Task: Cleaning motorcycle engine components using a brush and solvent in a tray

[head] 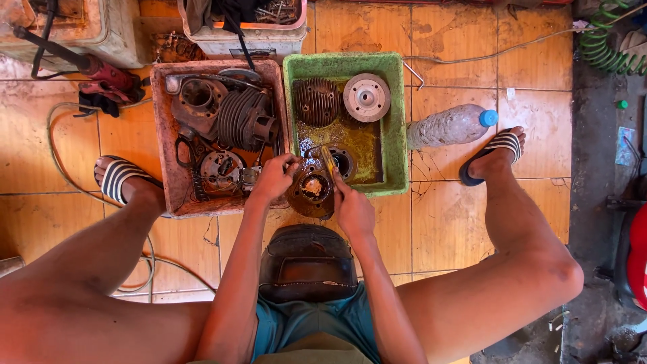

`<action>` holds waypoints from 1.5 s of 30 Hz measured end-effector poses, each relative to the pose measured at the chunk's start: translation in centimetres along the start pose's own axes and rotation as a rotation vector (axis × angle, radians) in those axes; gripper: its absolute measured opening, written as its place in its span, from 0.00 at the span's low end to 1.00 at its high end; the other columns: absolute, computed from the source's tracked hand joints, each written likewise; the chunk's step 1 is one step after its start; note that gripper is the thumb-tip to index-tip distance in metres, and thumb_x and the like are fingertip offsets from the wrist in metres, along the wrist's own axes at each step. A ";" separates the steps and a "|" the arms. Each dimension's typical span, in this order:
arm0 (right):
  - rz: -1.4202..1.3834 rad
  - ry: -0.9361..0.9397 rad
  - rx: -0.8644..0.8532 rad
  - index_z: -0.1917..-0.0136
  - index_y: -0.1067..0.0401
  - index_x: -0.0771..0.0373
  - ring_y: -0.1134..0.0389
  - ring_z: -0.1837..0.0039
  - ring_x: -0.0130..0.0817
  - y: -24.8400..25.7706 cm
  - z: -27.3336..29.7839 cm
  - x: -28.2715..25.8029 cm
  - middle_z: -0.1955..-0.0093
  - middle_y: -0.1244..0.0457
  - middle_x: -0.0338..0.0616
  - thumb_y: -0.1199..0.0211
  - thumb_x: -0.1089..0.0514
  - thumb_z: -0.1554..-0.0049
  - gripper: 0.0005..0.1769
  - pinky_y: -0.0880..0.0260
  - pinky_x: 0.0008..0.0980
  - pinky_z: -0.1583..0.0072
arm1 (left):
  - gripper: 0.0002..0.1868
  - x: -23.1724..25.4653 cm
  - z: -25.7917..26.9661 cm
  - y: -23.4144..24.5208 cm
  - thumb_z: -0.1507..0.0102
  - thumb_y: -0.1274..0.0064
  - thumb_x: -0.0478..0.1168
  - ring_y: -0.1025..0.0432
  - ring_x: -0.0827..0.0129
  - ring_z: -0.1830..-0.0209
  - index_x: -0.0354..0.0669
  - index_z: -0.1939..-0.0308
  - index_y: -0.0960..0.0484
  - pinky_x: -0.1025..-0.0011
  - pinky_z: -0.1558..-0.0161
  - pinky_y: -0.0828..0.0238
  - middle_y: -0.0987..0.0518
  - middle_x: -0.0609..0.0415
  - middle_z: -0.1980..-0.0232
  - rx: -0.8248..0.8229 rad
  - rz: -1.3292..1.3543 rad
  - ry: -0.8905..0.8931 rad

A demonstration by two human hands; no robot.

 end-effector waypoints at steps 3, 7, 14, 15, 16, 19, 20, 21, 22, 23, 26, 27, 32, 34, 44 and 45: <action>-0.056 -0.057 -0.059 0.25 0.34 0.47 0.28 0.40 0.60 0.0 2.5 1.3 0.40 0.31 0.60 0.49 0.54 0.33 0.24 0.24 0.59 0.43 | 0.11 2.4 1.9 0.7 0.26 0.51 0.41 0.26 0.35 0.40 0.40 0.44 0.18 0.39 0.42 0.28 0.18 0.35 0.45 -0.016 -0.006 0.009; -0.092 -0.095 -0.084 0.26 0.34 0.40 0.29 0.39 0.60 -0.5 3.1 2.3 0.39 0.31 0.55 0.50 0.51 0.34 0.24 0.26 0.62 0.45 | 0.11 0.8 0.4 -0.2 0.26 0.51 0.40 0.25 0.37 0.39 0.42 0.44 0.17 0.40 0.41 0.27 0.17 0.37 0.43 -0.027 -0.045 0.037; -0.046 0.010 -0.025 0.27 0.32 0.41 0.26 0.46 0.58 -1.6 -0.7 0.7 0.47 0.28 0.58 0.47 0.52 0.35 0.23 0.23 0.56 0.49 | 0.10 0.0 -0.5 0.4 0.29 0.45 0.43 0.23 0.43 0.43 0.48 0.47 0.14 0.46 0.45 0.24 0.15 0.42 0.46 -0.041 -0.086 0.079; -0.009 0.011 -0.019 0.28 0.30 0.42 0.26 0.47 0.56 -1.6 -0.7 0.8 0.48 0.28 0.58 0.46 0.51 0.35 0.22 0.23 0.56 0.49 | 0.10 0.4 -0.6 0.6 0.29 0.45 0.42 0.23 0.42 0.43 0.46 0.48 0.13 0.45 0.44 0.24 0.15 0.40 0.46 -0.038 -0.070 0.070; -0.006 0.006 -0.015 0.28 0.30 0.42 0.26 0.47 0.56 -0.8 0.4 0.5 0.48 0.28 0.58 0.46 0.51 0.35 0.22 0.23 0.56 0.49 | 0.10 0.7 -0.6 0.5 0.29 0.45 0.42 0.23 0.42 0.43 0.46 0.48 0.13 0.45 0.44 0.24 0.15 0.40 0.46 -0.043 -0.067 0.066; -0.025 -0.027 -0.061 0.26 0.33 0.39 0.27 0.46 0.59 0.2 2.5 0.1 0.49 0.28 0.60 0.46 0.54 0.36 0.25 0.23 0.57 0.49 | 0.10 0.9 -0.9 0.7 0.29 0.45 0.42 0.23 0.42 0.43 0.46 0.46 0.13 0.45 0.44 0.24 0.15 0.40 0.46 -0.036 -0.048 0.107; -0.005 -0.045 -0.063 0.26 0.33 0.40 0.26 0.47 0.59 -0.4 2.6 0.6 0.49 0.29 0.60 0.47 0.53 0.35 0.25 0.23 0.57 0.49 | 0.10 0.5 -1.0 0.6 0.29 0.44 0.41 0.22 0.42 0.44 0.45 0.46 0.13 0.45 0.44 0.24 0.15 0.39 0.46 -0.035 -0.043 0.103; 0.015 -0.062 -0.064 0.26 0.33 0.42 0.26 0.48 0.59 -0.9 2.8 1.2 0.50 0.29 0.60 0.47 0.53 0.35 0.25 0.23 0.57 0.50 | 0.11 0.2 -1.1 0.3 0.29 0.43 0.40 0.22 0.41 0.44 0.43 0.45 0.13 0.45 0.44 0.24 0.15 0.38 0.47 -0.033 -0.037 0.099; 0.016 -0.062 -0.068 0.26 0.33 0.42 0.26 0.48 0.59 -0.5 2.3 0.1 0.50 0.29 0.60 0.47 0.53 0.35 0.25 0.23 0.57 0.50 | 0.11 -0.2 -1.3 0.4 0.29 0.43 0.40 0.22 0.41 0.44 0.43 0.45 0.13 0.45 0.44 0.24 0.15 0.38 0.47 -0.033 -0.037 0.103; 0.007 -0.011 -0.045 0.25 0.34 0.45 0.26 0.49 0.59 0.0 1.8 -1.0 0.51 0.29 0.61 0.48 0.55 0.34 0.25 0.22 0.56 0.50 | 0.11 -0.5 -1.5 0.4 0.29 0.43 0.41 0.22 0.41 0.44 0.44 0.46 0.13 0.45 0.45 0.23 0.15 0.39 0.47 -0.032 -0.045 0.099; -0.010 0.040 -0.005 0.25 0.33 0.48 0.26 0.49 0.58 -0.2 -0.6 -1.9 0.52 0.29 0.61 0.48 0.56 0.34 0.24 0.22 0.55 0.52 | 0.10 -1.5 -2.3 0.1 0.30 0.42 0.41 0.22 0.42 0.44 0.46 0.47 0.12 0.46 0.46 0.23 0.15 0.40 0.48 -0.036 -0.070 0.094; -0.012 0.051 0.003 0.27 0.31 0.48 0.25 0.50 0.57 -0.7 -1.5 -1.9 0.52 0.28 0.60 0.47 0.56 0.35 0.23 0.22 0.54 0.54 | 0.10 -1.9 -2.5 0.1 0.30 0.41 0.42 0.21 0.43 0.44 0.48 0.47 0.12 0.47 0.46 0.22 0.14 0.42 0.48 -0.029 -0.079 0.101; -0.008 -0.057 -0.020 0.27 0.32 0.42 0.26 0.48 0.58 -0.2 1.9 0.1 0.49 0.28 0.59 0.47 0.52 0.35 0.23 0.23 0.57 0.50 | 0.10 0.5 -1.2 0.3 0.32 0.40 0.41 0.21 0.43 0.44 0.45 0.48 0.11 0.47 0.45 0.23 0.14 0.40 0.48 -0.016 -0.046 0.108; -0.007 -0.146 -0.060 0.27 0.33 0.37 0.27 0.46 0.59 -0.2 3.1 1.0 0.48 0.28 0.57 0.49 0.49 0.35 0.24 0.24 0.61 0.47 | 0.10 1.1 -0.8 0.3 0.33 0.39 0.40 0.21 0.42 0.44 0.44 0.49 0.11 0.48 0.43 0.24 0.14 0.39 0.49 -0.015 -0.033 0.116; -0.068 -0.095 -0.004 0.25 0.34 0.46 0.27 0.43 0.60 1.3 2.0 -0.8 0.46 0.29 0.62 0.49 0.54 0.34 0.24 0.24 0.55 0.46 | 0.10 -0.5 -1.7 -0.8 0.32 0.40 0.42 0.20 0.45 0.47 0.50 0.48 0.12 0.45 0.47 0.22 0.13 0.45 0.51 0.037 -0.130 0.178; -0.075 -0.123 -0.008 0.25 0.33 0.45 0.26 0.44 0.57 1.2 2.6 -0.6 0.46 0.29 0.62 0.47 0.54 0.33 0.24 0.23 0.50 0.46 | 0.10 0.0 -1.5 -0.7 0.31 0.42 0.41 0.21 0.41 0.48 0.48 0.48 0.12 0.43 0.48 0.23 0.14 0.43 0.52 0.032 -0.129 0.196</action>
Point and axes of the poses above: each hand's wrist, its own z-axis away from the middle knuckle, its own y-axis out of the back of the hand, x = y × z, the point moved 3 cm from there along -z, towards the middle knuckle
